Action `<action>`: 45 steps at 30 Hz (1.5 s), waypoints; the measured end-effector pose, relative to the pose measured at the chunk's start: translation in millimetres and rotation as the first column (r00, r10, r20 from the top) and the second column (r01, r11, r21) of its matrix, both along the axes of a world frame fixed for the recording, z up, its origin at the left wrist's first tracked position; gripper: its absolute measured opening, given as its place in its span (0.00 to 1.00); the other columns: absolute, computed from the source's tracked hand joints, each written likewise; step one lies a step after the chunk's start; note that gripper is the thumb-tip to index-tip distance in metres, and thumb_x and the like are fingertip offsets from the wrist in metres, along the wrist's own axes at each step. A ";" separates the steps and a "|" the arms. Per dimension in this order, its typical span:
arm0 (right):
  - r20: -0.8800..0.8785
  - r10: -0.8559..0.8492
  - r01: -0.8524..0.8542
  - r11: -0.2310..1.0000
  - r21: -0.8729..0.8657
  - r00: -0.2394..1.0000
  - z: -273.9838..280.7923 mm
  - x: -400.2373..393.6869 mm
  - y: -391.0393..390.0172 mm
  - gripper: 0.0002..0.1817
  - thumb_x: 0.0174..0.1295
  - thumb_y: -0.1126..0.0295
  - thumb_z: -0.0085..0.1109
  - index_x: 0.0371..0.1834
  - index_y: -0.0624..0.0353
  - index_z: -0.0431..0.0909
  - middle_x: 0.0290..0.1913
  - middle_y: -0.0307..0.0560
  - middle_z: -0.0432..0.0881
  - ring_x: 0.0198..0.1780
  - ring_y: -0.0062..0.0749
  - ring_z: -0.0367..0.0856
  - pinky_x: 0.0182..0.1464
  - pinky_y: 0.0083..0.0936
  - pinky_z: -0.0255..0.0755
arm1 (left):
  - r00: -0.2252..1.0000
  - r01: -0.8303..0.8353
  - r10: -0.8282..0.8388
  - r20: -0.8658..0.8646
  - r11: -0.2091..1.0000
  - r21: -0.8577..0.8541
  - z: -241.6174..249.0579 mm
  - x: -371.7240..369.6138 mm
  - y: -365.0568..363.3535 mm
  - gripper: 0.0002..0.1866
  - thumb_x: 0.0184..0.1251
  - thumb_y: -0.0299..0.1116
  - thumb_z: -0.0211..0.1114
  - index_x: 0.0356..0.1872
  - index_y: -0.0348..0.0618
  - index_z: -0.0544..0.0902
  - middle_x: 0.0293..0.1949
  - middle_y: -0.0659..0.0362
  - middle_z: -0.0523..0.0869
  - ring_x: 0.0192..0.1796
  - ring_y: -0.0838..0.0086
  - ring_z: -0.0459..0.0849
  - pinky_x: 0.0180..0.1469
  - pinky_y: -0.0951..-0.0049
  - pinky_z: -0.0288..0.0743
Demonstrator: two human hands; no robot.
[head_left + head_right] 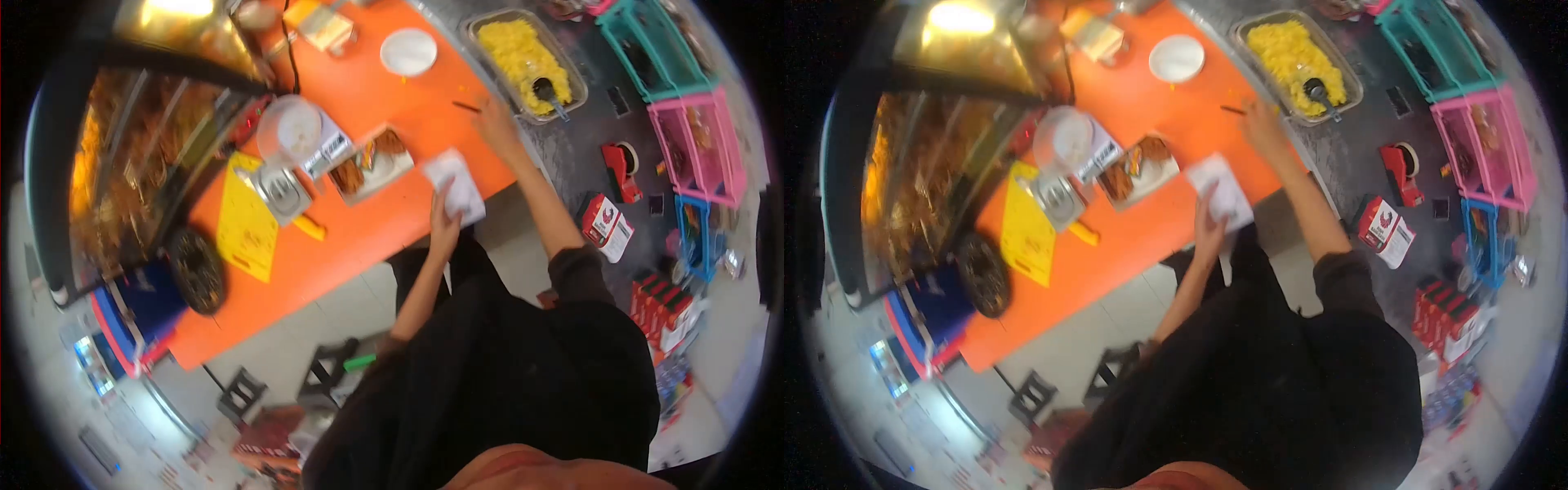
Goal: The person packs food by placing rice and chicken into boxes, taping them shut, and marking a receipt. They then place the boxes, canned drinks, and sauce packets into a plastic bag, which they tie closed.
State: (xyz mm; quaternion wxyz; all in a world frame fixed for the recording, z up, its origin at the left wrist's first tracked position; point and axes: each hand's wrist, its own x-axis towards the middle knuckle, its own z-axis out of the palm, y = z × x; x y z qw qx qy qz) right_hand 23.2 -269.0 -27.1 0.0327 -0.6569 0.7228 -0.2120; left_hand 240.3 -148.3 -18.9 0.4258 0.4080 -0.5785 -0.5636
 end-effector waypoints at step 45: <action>0.719 0.008 0.085 0.992 -0.093 0.695 -57.4 59.1 -4.7 0.07 0.64 0.73 0.59 0.30 0.65 0.77 0.25 0.42 0.78 0.25 0.20 0.76 0.27 0.20 0.69 | 0.496 0.085 0.047 0.867 0.991 -0.103 -44.1 -46.2 -100.8 0.50 0.53 0.52 0.61 0.72 0.31 0.52 0.75 0.51 0.50 0.78 0.60 0.45 0.75 0.50 0.35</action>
